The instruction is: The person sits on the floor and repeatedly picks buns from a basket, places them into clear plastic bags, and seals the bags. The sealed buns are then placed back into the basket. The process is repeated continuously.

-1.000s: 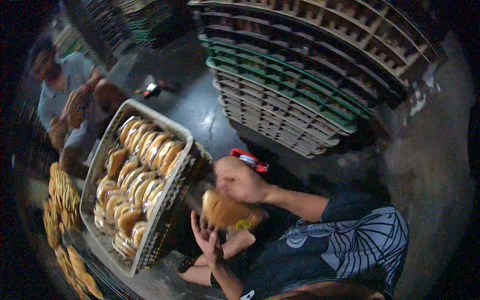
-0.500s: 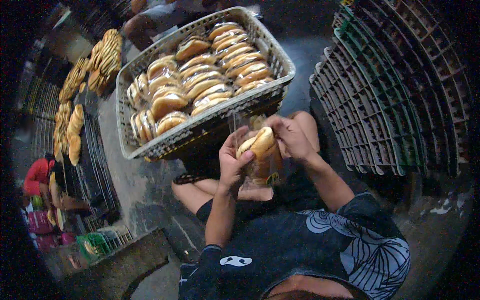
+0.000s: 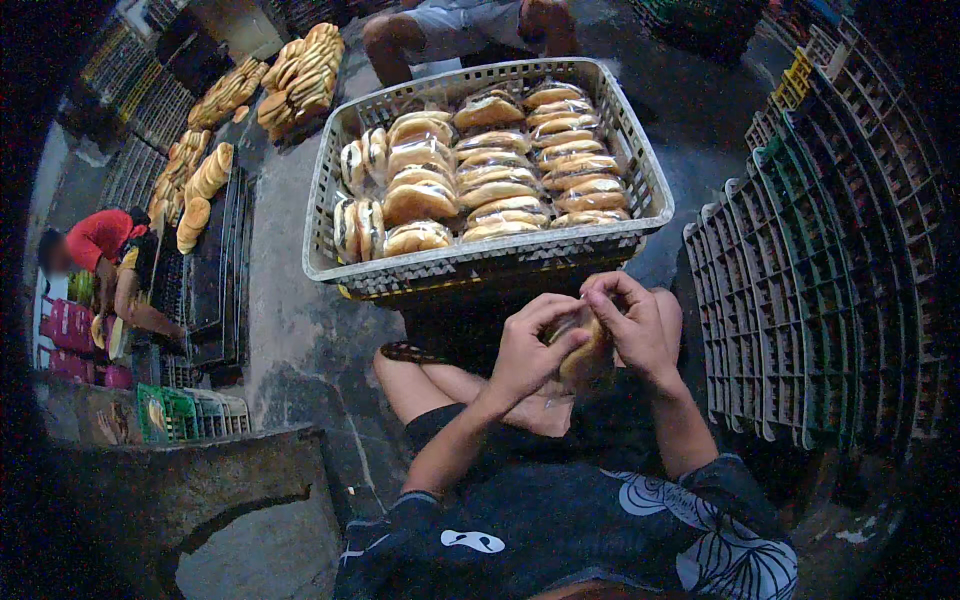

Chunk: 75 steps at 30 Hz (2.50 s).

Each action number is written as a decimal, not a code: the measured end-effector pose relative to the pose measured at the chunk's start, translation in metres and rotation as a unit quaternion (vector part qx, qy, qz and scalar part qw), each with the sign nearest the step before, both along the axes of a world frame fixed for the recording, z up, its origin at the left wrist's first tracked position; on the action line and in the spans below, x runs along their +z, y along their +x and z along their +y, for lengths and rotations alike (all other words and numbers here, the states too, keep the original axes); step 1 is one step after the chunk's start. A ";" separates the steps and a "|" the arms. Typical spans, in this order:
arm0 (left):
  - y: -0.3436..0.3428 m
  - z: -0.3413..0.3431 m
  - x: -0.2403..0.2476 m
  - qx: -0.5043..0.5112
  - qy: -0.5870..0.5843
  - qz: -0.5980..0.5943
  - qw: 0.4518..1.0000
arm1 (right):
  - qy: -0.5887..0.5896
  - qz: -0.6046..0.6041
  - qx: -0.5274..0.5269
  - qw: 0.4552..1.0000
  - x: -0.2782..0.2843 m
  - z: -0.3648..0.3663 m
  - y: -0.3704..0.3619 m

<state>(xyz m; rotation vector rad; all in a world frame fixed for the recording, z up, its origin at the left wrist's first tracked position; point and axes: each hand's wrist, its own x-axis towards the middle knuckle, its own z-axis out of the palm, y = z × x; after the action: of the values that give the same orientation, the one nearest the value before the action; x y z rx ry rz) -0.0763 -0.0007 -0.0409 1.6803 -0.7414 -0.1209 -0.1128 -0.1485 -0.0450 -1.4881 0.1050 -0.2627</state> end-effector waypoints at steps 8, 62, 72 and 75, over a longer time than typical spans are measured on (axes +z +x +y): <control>0.013 0.002 0.009 0.072 0.066 0.015 0.995 | -0.327 -0.061 0.000 0.943 0.008 0.004 0.014; 0.024 -0.044 -0.049 0.107 -0.163 -0.266 0.944 | -0.269 0.190 0.333 0.883 0.028 -0.068 0.063; 0.145 -0.037 -0.035 0.246 -0.196 -0.025 0.949 | -0.222 0.041 0.094 0.970 0.014 -0.030 0.109; 0.234 -0.074 0.003 0.238 -0.156 -0.235 0.929 | -0.417 0.065 -0.063 0.904 0.000 -0.062 0.138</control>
<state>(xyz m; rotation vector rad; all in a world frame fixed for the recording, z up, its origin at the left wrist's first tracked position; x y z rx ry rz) 0.1581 -0.0744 -0.0378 1.5425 -0.6346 0.7301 0.0251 -0.2109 -0.0453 -2.3607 0.2131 -0.3340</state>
